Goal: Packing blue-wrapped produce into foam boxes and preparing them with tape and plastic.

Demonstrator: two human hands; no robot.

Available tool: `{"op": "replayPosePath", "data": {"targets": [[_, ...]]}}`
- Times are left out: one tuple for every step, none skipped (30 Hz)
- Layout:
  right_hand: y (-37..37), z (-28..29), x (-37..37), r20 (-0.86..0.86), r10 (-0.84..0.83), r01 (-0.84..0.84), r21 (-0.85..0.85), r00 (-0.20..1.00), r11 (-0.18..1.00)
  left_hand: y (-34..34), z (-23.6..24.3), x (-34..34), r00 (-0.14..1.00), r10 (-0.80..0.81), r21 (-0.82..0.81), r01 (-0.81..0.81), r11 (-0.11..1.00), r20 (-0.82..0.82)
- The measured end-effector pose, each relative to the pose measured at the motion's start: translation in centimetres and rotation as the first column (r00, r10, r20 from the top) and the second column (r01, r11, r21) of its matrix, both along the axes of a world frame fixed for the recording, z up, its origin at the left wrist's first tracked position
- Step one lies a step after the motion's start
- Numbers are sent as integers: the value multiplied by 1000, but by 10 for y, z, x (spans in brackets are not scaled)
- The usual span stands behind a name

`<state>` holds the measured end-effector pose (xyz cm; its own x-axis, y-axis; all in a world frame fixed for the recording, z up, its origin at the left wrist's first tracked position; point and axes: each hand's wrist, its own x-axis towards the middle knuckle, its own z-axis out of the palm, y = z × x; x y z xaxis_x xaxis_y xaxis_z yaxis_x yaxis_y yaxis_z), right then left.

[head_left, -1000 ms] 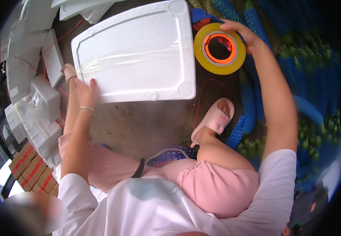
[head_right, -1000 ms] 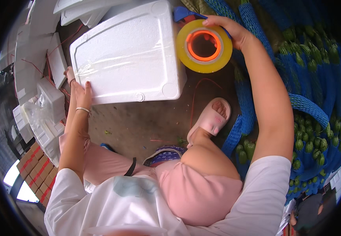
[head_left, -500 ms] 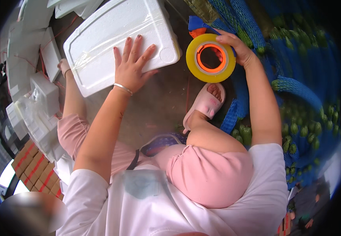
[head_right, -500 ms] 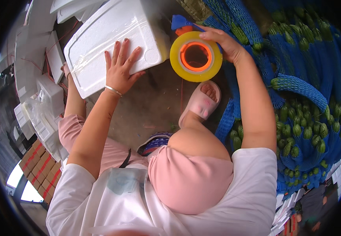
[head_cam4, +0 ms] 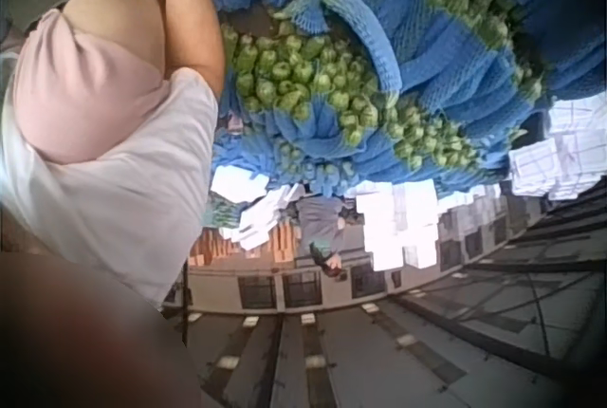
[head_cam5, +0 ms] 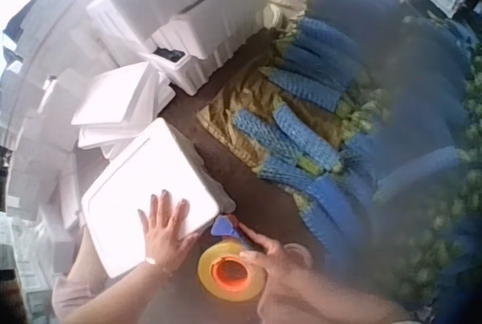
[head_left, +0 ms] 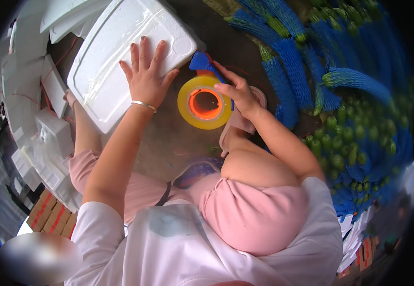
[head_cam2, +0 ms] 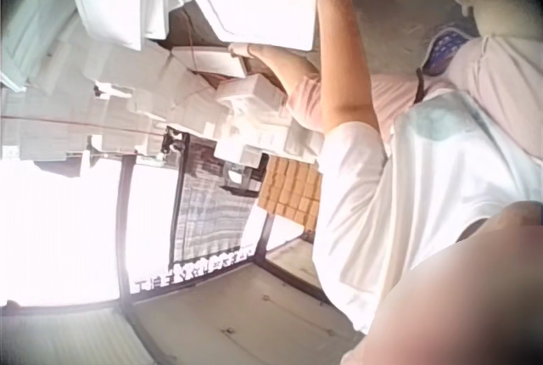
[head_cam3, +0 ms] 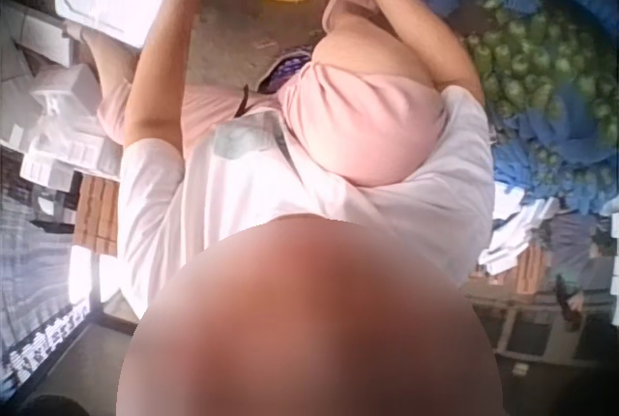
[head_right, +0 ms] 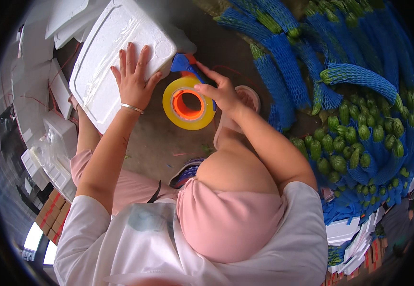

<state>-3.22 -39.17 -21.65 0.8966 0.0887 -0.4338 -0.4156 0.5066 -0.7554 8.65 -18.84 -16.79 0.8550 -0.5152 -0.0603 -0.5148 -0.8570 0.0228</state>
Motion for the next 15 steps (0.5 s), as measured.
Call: {"op": "replayPosePath", "data": {"targets": [[-7,-3,21,25,-56,56,10,998,998,-12,-6,8,998,67,-32,-67,997,15],[-15,-7,45,49,-112,111,19,993,994,-27,-14,21,991,137,-117,-136,984,5],[-24,-5,75,53,-103,102,18,993,995,-44,-21,36,978,206,-159,-201,967,12],[-36,0,106,53,-98,97,12,994,995,-55,-24,51,963,270,-205,-262,943,12],[-54,2,134,31,-36,36,6,999,999,-57,-16,68,962,274,-208,-265,942,17],[-75,1,159,9,24,-24,-3,1000,1000,-61,-5,85,973,198,-270,-223,937,-116],[-98,-13,185,-9,75,-76,-58,997,995,-60,3,97,964,109,-334,-189,924,-243],[-114,-24,203,-36,120,-123,-108,992,987,-48,7,103,964,106,-334,-186,924,-244],[-111,-12,218,-25,161,-160,26,987,987,-24,14,106,982,-120,-306,71,949,-145],[-105,5,234,-4,203,-200,161,979,967,-5,24,102,937,-344,-250,321,914,-54],[-105,8,244,-37,226,-222,100,973,970,9,25,83,929,-351,-215,322,922,-113],[-106,7,245,-39,231,-226,104,972,968,15,23,60,923,-346,-149,323,935,-168],[-108,7,245,-33,231,-227,97,972,969,19,15,47,940,-317,-69,310,948,-126],[-108,9,244,-26,228,-225,87,973,971,18,8,39,953,-293,9,295,956,-79],[-106,11,235,-14,180,-179,42,984,983,14,4,35,963,-263,14,264,964,-59]]}}
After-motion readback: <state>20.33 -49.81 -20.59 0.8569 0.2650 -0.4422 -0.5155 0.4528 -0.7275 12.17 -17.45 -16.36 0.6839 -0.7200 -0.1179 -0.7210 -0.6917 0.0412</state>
